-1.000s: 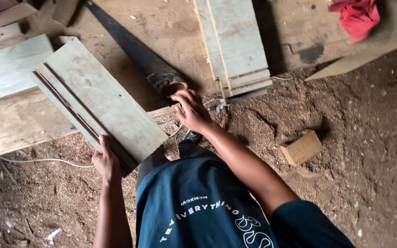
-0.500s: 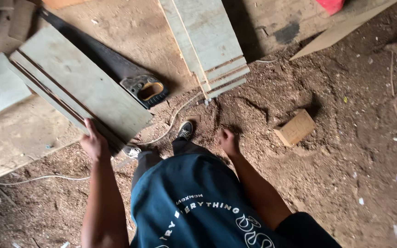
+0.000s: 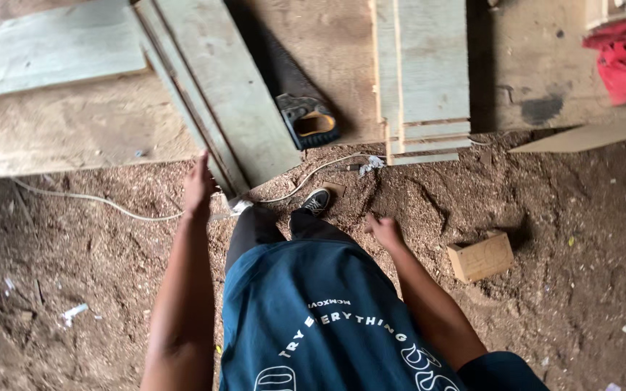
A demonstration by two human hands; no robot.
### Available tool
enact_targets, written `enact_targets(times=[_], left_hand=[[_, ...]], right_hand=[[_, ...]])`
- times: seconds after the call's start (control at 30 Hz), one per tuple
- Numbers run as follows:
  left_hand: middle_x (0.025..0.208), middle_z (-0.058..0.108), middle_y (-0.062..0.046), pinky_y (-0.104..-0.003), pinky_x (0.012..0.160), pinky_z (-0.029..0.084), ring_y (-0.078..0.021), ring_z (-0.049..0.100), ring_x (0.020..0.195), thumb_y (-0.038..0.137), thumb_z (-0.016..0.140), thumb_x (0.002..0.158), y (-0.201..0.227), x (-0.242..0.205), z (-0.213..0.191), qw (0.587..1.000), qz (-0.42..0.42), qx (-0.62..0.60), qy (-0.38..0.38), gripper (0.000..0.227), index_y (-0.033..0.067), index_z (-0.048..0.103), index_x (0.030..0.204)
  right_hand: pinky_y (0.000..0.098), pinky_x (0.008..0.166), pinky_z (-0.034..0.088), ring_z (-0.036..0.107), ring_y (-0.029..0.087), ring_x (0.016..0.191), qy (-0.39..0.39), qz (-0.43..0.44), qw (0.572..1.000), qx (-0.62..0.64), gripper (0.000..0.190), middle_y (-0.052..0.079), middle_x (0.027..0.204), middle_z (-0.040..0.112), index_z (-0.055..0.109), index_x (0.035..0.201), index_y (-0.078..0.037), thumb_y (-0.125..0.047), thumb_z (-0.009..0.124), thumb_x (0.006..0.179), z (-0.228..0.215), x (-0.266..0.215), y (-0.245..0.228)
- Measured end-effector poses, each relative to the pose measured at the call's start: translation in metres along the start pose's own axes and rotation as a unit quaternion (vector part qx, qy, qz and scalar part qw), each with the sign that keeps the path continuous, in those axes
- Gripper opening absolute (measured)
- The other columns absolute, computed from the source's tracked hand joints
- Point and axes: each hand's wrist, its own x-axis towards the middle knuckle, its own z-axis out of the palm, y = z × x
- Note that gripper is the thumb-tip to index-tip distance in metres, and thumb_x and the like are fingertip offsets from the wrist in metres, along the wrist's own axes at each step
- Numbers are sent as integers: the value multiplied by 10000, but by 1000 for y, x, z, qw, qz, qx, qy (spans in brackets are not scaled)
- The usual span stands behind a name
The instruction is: The person selects a wooden plank from a pile, positions it on a workbench, and uses a hand saw to cut the plank. The person holds the plank steady with one hand while sawing with the other.
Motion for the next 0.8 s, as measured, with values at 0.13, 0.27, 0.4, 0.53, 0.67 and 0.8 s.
enact_targets(times=[0.13,0.27,0.4,0.53,0.67,0.8], left_hand=[[607,357,-12,-372,474,304,-146,300,478,664,610,1087,-21,16,28,998,-38,-1,55,742,24,428,761],[553,426,-23,-415,436,327,-178,388,457,548,561,1080,-21,30,37,971,157,95,155,637,-48,622,865],[571,426,-179,-425,509,305,-209,406,529,510,551,1137,-7,-5,10,982,66,139,112,812,-151,538,666],[597,596,-8,-318,466,373,-71,516,541,460,527,1067,39,-63,-23,986,167,-10,9,560,18,681,759],[589,601,9,-310,402,347,-84,500,474,468,609,1012,83,-77,-15,988,139,-57,-39,482,70,652,742],[595,531,31,-295,450,315,-56,439,534,450,657,1036,124,-68,48,990,136,8,-39,534,26,647,711]], right_hand=[[297,760,510,677,70,772,-33,-313,948,40,363,-29,871,742,779,923,-105,-419,603,967,12,23,-74],[372,766,536,625,155,739,-109,-306,943,71,332,31,800,670,706,939,-82,-396,618,1001,28,19,-148],[367,768,532,614,165,768,-61,-422,901,76,376,43,798,656,687,888,-37,-383,642,1028,29,-27,-185],[313,847,518,670,116,933,-38,-420,896,141,307,-18,981,719,720,1073,-70,-353,633,989,15,-76,-184],[325,804,473,571,148,921,-13,-416,841,346,324,31,983,611,654,1090,17,-307,658,1072,7,-95,-172],[326,675,549,645,152,776,99,-395,841,356,354,5,860,651,631,1110,-58,-372,507,1003,-28,-102,-158]])
